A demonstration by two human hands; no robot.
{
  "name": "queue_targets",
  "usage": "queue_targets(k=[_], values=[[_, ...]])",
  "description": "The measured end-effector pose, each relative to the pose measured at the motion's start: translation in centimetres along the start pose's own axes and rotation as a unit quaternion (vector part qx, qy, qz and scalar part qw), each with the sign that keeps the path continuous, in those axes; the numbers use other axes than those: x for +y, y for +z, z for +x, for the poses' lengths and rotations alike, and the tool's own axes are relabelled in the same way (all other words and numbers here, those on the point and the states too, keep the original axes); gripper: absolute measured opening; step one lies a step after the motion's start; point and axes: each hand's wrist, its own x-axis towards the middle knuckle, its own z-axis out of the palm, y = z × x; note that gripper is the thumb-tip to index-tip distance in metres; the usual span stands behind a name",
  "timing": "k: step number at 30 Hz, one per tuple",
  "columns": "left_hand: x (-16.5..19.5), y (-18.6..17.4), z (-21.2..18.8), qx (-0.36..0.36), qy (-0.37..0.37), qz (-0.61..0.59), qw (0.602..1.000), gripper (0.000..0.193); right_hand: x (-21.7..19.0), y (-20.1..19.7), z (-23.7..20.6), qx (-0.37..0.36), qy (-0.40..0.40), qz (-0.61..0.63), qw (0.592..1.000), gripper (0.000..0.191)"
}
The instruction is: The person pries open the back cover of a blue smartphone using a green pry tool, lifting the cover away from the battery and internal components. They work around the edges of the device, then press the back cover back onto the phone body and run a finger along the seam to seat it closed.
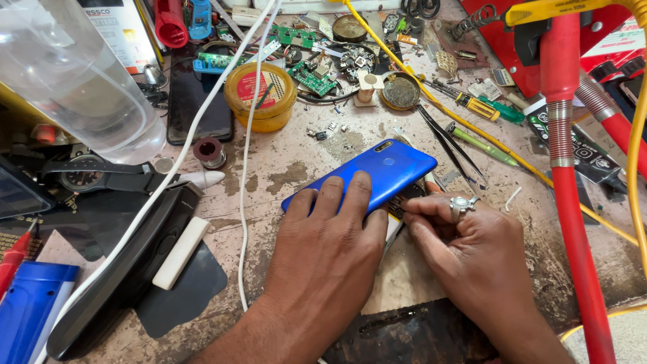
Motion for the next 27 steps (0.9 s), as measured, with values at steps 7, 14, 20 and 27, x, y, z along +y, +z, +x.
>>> queue_targets(k=[7,14,20,27], values=[[-0.1,-0.1,-0.1,0.005,0.002,-0.001,1.0,0.018,0.1,0.3,-0.4,0.026,-0.111,-0.011,0.993,0.016],[-0.2,0.1,-0.2,0.016,0.004,-0.012,1.0,0.024,-0.2,0.6,-1.1,0.048,-0.166,-0.053,0.984,0.016],[-0.4,0.0,-0.3,0.012,0.007,-0.017,1.0,0.024,-0.4,1.1,-1.6,0.07,-0.212,-0.097,0.97,0.017],[-0.5,0.2,-0.4,0.009,0.011,-0.01,1.0,0.026,-0.6,1.1,-2.1,0.078,-0.254,-0.156,0.951,0.021]])
